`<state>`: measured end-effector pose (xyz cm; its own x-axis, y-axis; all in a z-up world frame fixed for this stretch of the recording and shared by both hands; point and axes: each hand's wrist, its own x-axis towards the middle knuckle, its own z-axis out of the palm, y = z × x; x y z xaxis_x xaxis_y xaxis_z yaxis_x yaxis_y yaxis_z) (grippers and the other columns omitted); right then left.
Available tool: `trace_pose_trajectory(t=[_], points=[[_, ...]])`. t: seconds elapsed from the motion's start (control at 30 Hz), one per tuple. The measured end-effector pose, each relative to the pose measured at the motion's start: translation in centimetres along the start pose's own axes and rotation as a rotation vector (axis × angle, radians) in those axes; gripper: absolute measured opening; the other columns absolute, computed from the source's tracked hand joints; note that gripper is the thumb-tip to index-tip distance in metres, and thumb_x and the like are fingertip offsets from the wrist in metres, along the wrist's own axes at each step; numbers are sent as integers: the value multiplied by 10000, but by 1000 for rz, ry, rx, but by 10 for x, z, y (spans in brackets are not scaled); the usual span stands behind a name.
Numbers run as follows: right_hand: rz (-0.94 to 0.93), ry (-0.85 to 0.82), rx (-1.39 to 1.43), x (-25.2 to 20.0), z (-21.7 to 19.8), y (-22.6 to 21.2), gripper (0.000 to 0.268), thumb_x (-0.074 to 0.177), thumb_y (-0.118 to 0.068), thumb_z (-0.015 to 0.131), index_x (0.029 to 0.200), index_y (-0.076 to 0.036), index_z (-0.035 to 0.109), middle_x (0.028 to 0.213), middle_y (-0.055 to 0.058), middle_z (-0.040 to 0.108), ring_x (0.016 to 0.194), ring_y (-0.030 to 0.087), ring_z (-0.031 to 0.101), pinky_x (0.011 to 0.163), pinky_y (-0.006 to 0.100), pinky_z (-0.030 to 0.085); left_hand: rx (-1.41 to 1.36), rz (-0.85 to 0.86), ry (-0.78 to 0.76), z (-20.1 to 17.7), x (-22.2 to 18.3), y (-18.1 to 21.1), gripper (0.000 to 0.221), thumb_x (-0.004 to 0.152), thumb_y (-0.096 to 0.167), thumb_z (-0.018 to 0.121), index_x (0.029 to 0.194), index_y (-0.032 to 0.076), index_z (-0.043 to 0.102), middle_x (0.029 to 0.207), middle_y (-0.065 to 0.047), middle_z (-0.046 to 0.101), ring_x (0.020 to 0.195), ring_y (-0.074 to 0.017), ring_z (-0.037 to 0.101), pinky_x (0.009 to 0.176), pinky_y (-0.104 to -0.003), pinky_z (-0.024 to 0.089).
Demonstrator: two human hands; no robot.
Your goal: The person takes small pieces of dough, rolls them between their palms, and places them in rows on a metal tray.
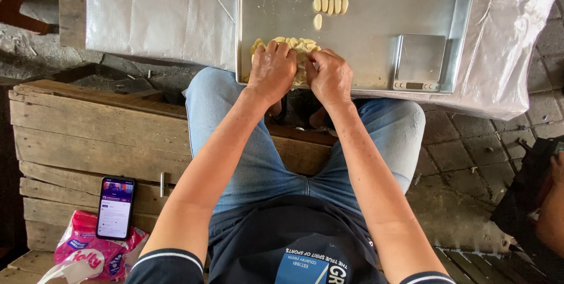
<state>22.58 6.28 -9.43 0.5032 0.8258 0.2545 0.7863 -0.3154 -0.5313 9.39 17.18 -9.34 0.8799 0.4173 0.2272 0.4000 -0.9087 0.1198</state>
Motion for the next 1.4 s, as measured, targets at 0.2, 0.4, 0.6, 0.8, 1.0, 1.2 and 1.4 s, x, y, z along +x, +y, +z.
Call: trace_pose_trajectory(t=[0.2, 0.4, 0.6, 0.8, 1.0, 1.2, 1.4], points=[[24, -29, -69, -2, 13, 18, 61, 878, -280, 814, 905, -234, 784, 785, -40, 731, 729, 256, 740, 630, 405, 596, 76, 50, 6, 29, 7, -1, 80, 808, 98, 676, 884, 75, 688, 828, -107, 615, 779, -315, 633, 607, -444, 455], [111, -218, -32, 6, -31, -34, 346, 947, -377, 740, 1225, -177, 694, 935, 70, 757, 859, 327, 763, 795, 498, 609, -17, 54, -151, 69, 18, -18, 182, 780, 290, 709, 845, 120, 714, 802, -68, 643, 765, -313, 684, 609, -473, 522], [99, -254, -147, -5, -15, -25, 343, 939, -273, 661, 1272, -218, 719, 1056, 69, 657, 887, 386, 736, 757, 526, 620, -318, -64, -232, 42, 17, -43, 210, 737, 354, 621, 709, 176, 728, 715, -111, 715, 768, -429, 706, 673, -553, 573], [98, -284, -82, -6, -4, -13, 398, 943, -321, 703, 1328, -221, 691, 1133, 87, 623, 944, 431, 721, 797, 540, 612, -1141, -385, -339, -33, 6, -53, 122, 794, 189, 797, 899, 129, 813, 709, -26, 729, 667, -124, 638, 577, -325, 506], [72, -283, 60, -5, -16, -12, 385, 966, -357, 672, 1341, -274, 697, 1108, 92, 649, 1002, 428, 700, 867, 533, 592, -1646, -566, -109, -61, -17, -43, 203, 884, 71, 842, 1011, -57, 748, 820, -148, 748, 685, -156, 729, 526, -225, 604], [-1, -205, 550, -17, -63, -43, 306, 986, -91, 733, 1289, -53, 718, 990, 134, 744, 727, 219, 711, 603, 294, 569, -1790, -547, -100, -74, -35, -10, 240, 959, 101, 731, 1152, -43, 730, 906, -187, 769, 801, -233, 767, 614, -269, 658], [99, -16, 738, -40, -41, -39, 248, 863, -63, 873, 1096, -32, 796, 967, 145, 790, 949, 242, 757, 765, 333, 610, -1651, -650, -126, -50, -32, 5, 142, 906, 23, 759, 1038, -29, 760, 788, -176, 764, 679, -222, 784, 553, -260, 653]])
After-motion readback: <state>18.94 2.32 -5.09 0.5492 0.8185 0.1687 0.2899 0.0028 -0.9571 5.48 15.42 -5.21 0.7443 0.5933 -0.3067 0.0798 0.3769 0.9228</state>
